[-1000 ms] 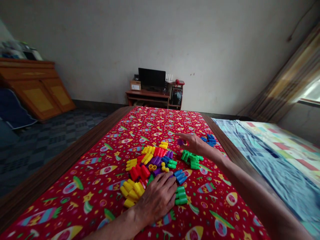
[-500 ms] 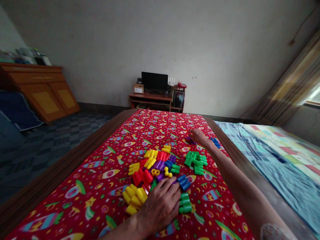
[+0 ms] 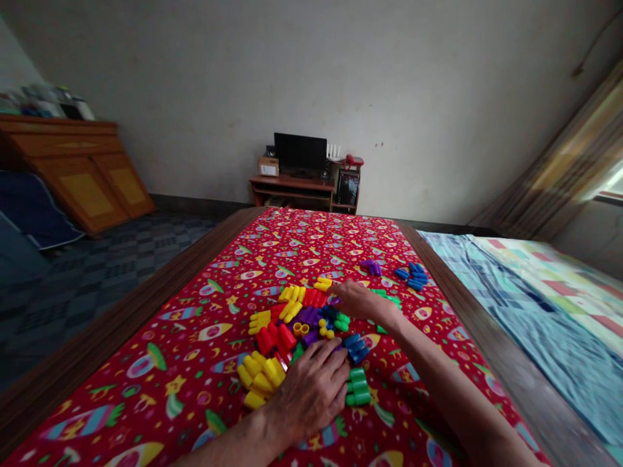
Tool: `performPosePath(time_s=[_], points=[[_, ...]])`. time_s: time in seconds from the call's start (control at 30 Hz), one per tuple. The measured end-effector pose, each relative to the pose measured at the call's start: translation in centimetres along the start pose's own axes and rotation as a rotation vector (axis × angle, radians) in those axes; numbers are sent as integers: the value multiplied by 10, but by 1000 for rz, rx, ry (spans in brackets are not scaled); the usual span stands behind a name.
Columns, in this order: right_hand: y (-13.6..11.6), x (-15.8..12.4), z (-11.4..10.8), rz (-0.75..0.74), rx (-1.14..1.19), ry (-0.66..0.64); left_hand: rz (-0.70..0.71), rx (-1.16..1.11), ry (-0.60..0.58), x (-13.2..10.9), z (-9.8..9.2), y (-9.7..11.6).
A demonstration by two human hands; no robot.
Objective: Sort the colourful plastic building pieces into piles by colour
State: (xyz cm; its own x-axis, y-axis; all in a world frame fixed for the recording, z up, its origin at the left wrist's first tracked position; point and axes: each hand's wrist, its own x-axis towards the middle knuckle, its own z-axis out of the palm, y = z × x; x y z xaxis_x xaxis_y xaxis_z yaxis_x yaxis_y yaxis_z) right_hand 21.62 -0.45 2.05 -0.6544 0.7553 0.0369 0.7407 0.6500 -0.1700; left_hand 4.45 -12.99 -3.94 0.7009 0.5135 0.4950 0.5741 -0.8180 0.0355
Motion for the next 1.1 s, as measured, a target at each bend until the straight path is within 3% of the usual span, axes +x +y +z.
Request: performPosePath(time_s=[0.1,0.3,0.4,0.5,0.6,0.77,0.87,1.0,1.1], points=[[4,0,5,79,-50,11,-3,-13,6,-1,1,0],[22,5,-4,80,253,58,-1,-24,22,1,-3,1],[45,8,-11,137,328,192,1,-29,19,1,-5,1],[73,8,-13,320,275,401,-5,-31,20,1,-5,2],[93,3,-11,489,168,490,-3,-34,33,1,-3,2],[88,-7,-19,459,104,552,-2,-38,39,0,-2,1],[62,-4,-26,285,162,427,-6,-46,15,-1,-1,0],[15,1,-21,44,246,32,-7,-32,20,-1,-1,0],[-7,1,-10,-17,181,-51,-2,-6,23,-1,-1,1]])
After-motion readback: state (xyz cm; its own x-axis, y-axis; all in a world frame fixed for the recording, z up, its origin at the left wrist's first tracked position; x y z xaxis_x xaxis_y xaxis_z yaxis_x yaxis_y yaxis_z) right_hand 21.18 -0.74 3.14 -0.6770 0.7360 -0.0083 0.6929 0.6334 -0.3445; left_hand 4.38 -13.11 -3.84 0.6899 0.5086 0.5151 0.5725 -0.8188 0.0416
